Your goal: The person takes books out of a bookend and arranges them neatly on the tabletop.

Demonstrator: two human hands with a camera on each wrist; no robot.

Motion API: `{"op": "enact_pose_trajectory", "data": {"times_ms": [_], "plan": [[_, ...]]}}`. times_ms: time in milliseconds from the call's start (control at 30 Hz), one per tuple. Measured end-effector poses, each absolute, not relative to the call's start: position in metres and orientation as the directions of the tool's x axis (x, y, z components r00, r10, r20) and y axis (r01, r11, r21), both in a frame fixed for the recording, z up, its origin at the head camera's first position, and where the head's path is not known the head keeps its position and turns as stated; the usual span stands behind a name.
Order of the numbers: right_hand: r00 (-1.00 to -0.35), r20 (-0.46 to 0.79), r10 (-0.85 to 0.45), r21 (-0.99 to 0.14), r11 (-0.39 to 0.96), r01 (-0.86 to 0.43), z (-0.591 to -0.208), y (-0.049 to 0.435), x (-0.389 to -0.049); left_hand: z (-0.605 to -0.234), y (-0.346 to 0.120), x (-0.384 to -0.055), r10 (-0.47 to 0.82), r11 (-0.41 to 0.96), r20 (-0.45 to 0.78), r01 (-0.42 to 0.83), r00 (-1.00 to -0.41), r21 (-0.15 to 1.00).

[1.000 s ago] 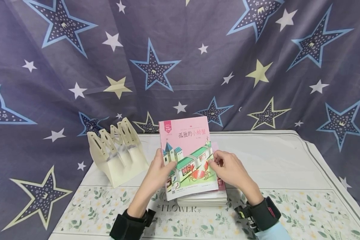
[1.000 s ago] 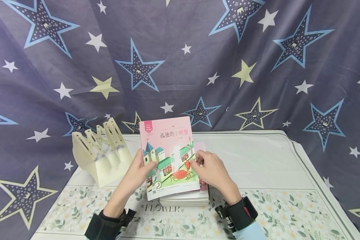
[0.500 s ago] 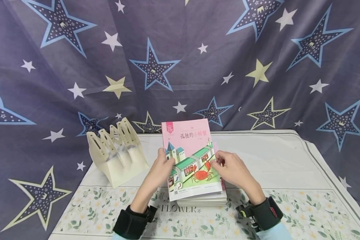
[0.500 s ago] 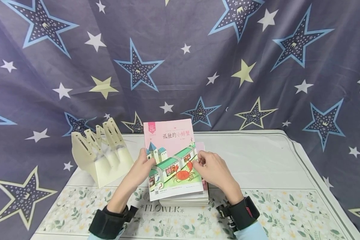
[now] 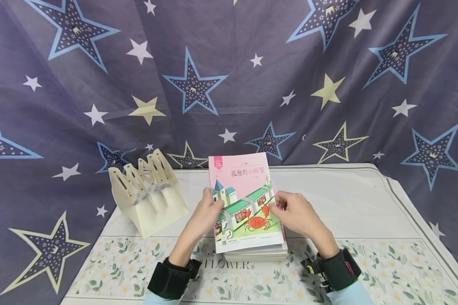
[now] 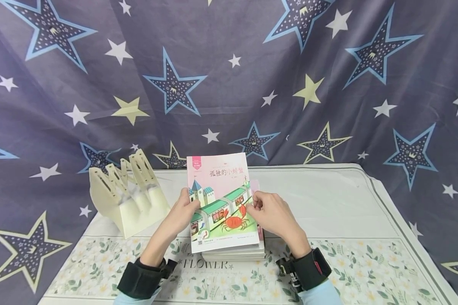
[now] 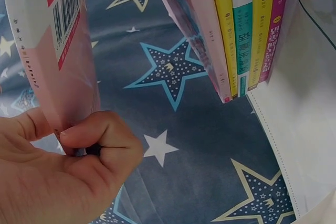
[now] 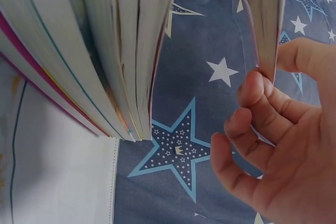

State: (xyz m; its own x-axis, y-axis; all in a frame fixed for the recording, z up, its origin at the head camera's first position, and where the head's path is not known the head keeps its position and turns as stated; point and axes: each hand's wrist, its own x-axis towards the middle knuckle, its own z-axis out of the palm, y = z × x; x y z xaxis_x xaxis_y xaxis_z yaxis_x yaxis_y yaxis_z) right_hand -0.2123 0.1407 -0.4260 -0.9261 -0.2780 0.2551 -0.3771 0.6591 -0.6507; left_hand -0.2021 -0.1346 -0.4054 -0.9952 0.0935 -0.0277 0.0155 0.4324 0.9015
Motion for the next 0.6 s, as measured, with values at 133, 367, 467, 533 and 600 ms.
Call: {"op": "enact_pose_trajectory", "data": {"times_ms": [133, 367, 467, 533, 600], "plan": [[-0.927, 0.249, -0.280, -0.652, 0.660, -0.374, -0.4253, 0.1418, -0.2126, -0.4073, -0.1338, -0.2034, 0.106, 0.439, -0.024, 0.025, -0.994, 0.898], [-0.927, 0.256, -0.273, -0.652, 0.659, -0.374, -0.4257, 0.1447, -0.2131, -0.4088, -0.1312, -0.2062, 0.118, 0.440, -0.024, 0.030, -0.993, 0.898], [-0.928, 0.253, -0.274, -0.644, 0.668, -0.373, -0.4262, 0.1454, -0.2135, -0.4098, -0.1303, -0.2072, 0.120, 0.450, -0.027, 0.030, -0.992, 0.892], [-0.928, 0.250, -0.276, -0.640, 0.672, -0.372, -0.4263, 0.1460, -0.2133, -0.4111, -0.1299, -0.2080, 0.120, 0.466, -0.030, 0.030, -0.992, 0.884], [-0.928, 0.246, -0.280, -0.636, 0.676, -0.372, -0.4261, 0.1467, -0.2129, -0.4125, -0.1296, -0.2089, 0.120, 0.480, -0.030, 0.032, -0.992, 0.877]]}}
